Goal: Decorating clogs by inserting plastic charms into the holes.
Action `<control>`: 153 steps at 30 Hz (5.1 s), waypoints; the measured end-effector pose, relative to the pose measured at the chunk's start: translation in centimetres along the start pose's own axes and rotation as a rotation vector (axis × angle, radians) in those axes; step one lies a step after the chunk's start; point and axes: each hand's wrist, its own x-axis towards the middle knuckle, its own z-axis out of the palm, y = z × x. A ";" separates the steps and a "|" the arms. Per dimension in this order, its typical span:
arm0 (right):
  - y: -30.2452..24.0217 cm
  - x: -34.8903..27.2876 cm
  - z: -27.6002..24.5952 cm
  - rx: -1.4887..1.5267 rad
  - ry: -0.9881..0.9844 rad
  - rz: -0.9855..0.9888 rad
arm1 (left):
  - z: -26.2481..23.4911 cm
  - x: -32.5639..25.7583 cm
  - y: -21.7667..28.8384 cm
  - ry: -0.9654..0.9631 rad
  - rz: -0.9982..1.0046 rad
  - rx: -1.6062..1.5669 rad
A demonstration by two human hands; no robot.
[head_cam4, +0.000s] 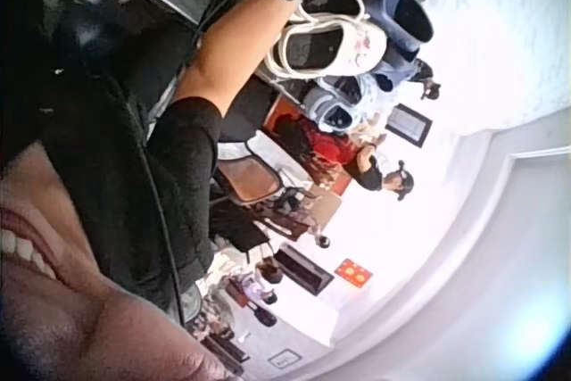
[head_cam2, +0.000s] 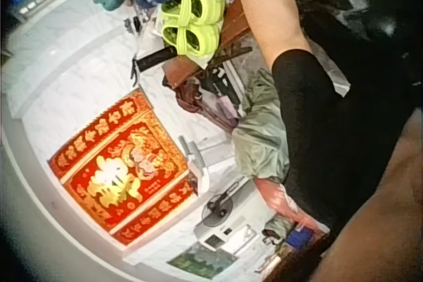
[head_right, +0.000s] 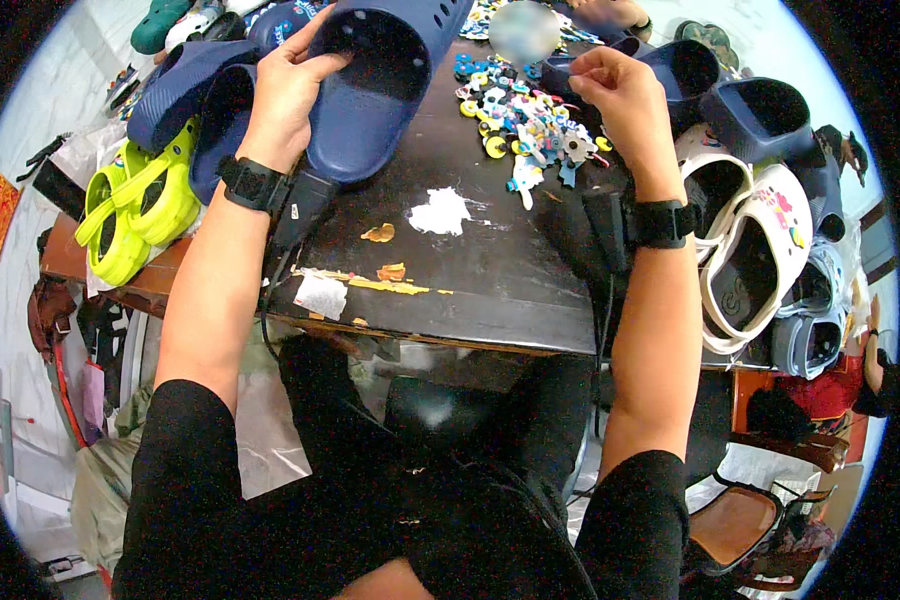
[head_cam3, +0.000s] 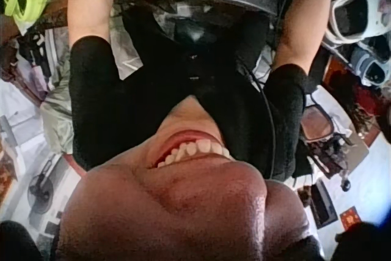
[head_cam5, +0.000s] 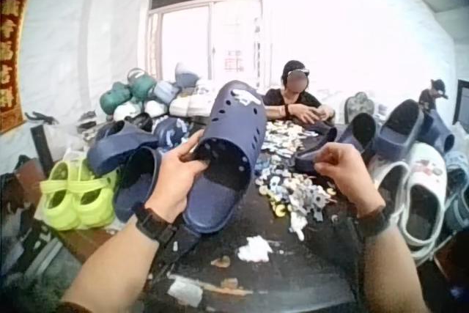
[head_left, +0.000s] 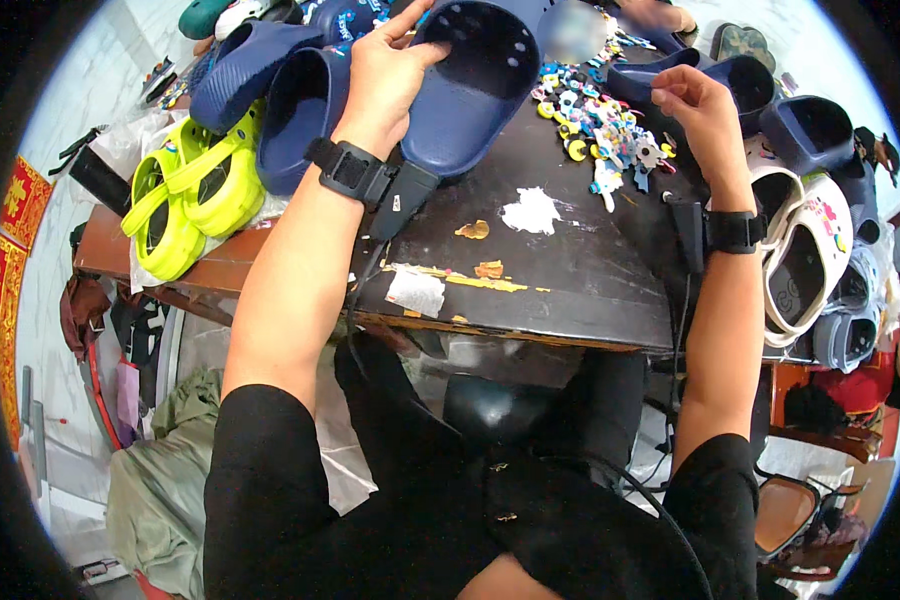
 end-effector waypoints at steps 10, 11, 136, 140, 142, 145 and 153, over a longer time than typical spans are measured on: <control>-0.7 -1.3 0.9 -0.471 -0.046 -0.033 | -1.5 0.0 -1.3 0.006 -0.077 0.066; 0.4 -1.5 0.7 -0.477 -0.046 -0.035 | -1.0 -0.1 -1.0 0.013 -0.066 0.061; -3.1 -1.4 2.7 -0.233 0.210 -0.017 | -0.6 -0.1 -1.8 0.058 -0.037 0.129; -4.7 -2.0 2.5 -0.163 0.235 -0.006 | 0.0 -0.5 -1.4 -0.009 -0.031 0.047; -4.4 -1.7 1.9 -0.175 0.250 0.005 | 0.0 -0.6 -1.3 -0.011 -0.006 0.065; -3.6 -1.2 1.0 -0.208 0.282 -0.004 | -0.4 0.1 -1.2 -0.004 -0.022 0.116; -3.0 -1.5 2.3 -0.286 0.177 0.002 | -1.0 0.6 -2.4 0.023 0.059 0.121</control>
